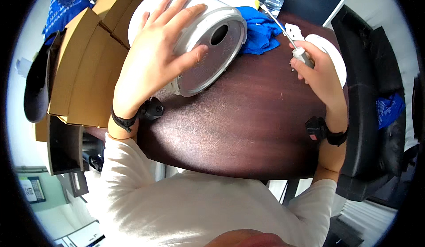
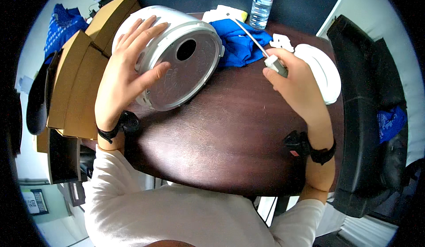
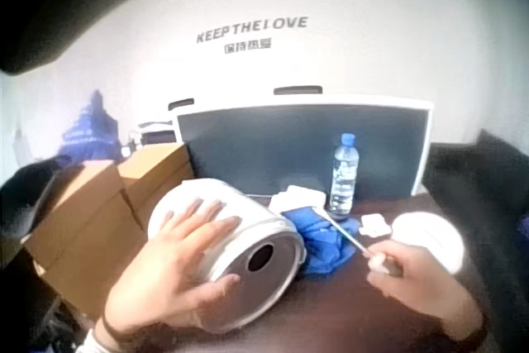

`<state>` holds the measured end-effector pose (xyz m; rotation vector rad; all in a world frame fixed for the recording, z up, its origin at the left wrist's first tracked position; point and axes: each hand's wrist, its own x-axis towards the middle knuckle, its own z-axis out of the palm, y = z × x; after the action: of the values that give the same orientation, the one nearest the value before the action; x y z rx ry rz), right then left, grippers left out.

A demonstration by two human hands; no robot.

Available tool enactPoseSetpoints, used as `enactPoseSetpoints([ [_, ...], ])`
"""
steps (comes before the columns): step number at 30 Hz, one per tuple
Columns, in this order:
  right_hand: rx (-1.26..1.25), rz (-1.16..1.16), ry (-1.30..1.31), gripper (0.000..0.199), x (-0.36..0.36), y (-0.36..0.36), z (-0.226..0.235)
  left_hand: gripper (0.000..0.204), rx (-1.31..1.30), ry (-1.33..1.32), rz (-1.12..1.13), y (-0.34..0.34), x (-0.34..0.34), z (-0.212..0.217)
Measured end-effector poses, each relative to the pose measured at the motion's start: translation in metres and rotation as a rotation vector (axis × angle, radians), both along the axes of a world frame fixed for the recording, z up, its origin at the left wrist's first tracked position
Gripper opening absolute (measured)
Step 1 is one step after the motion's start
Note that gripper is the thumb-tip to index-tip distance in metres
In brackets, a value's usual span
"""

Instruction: The person uses a screwdriver to remove screws from the base of a white cylindrical appliance. They rotate the appliance to access different screw locations and place removed screws on the table.

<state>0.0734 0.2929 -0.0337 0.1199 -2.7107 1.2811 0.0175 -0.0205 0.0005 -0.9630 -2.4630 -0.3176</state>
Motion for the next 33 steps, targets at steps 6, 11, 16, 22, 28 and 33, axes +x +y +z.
enactPoseSetpoints([
  [6,-0.071,0.013,-0.020,0.030,0.001,0.012,0.001,0.075,0.132,-0.041,0.061,0.015,-0.008,0.001],
  [11,-0.037,-0.026,0.000,0.032,0.005,0.017,0.007,0.098,0.212,-0.032,-0.006,0.004,0.011,-0.026],
  [16,-0.095,-0.004,-0.011,0.032,0.010,0.013,0.014,0.090,0.222,-0.014,0.009,-0.010,0.018,-0.050],
  [22,-0.048,0.072,-0.012,0.033,0.017,0.007,0.017,0.071,0.109,-0.115,-0.016,-0.013,0.005,-0.023],
  [28,-0.083,0.091,-0.005,0.033,0.024,0.002,0.024,0.069,-0.036,-0.068,-0.028,0.014,-0.012,-0.005],
  [33,-0.155,0.124,-0.005,0.033,0.023,0.004,0.022,0.068,0.090,0.007,-0.075,0.021,-0.018,-0.016],
])
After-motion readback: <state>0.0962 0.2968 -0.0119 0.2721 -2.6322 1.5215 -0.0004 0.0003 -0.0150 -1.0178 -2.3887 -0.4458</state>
